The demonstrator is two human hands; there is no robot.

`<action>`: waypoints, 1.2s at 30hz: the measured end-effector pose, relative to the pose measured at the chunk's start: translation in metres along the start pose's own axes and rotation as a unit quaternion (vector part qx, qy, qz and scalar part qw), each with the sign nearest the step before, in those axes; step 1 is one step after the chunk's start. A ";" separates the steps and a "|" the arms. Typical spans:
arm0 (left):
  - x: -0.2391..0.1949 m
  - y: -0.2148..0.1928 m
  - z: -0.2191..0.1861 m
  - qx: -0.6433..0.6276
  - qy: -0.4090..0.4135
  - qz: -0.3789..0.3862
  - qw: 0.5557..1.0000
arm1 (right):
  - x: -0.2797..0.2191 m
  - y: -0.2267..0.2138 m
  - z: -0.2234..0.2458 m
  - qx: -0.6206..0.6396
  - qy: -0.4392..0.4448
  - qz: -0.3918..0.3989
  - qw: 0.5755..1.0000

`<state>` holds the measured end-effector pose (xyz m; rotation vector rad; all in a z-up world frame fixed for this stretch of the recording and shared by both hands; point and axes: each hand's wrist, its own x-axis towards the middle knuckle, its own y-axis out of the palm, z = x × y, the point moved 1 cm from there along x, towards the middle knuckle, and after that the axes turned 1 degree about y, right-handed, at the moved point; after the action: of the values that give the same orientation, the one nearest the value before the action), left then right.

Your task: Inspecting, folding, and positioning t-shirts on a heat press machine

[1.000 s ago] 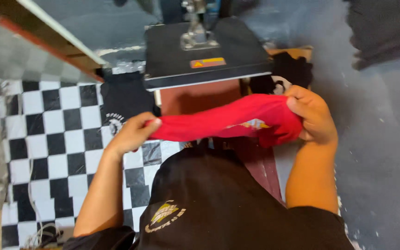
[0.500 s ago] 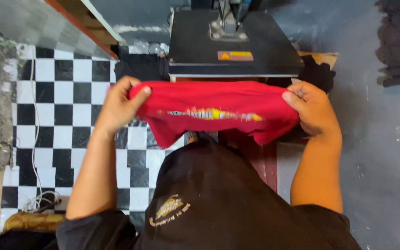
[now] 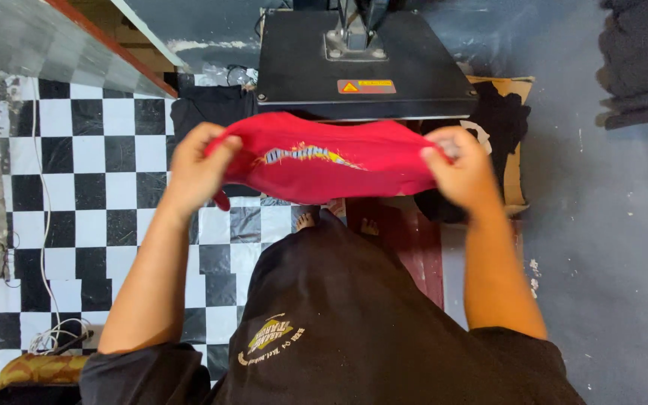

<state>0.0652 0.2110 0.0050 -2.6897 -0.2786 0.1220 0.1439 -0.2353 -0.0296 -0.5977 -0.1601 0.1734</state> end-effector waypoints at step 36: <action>-0.047 0.030 0.047 -0.005 0.103 -0.028 0.994 | 0.017 0.061 0.107 0.110 -0.064 0.031 0.991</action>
<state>0.0187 0.1934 -0.0487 -2.6745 -0.2916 -0.1738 0.1320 -0.1243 0.0247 -0.3727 -0.2429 0.2864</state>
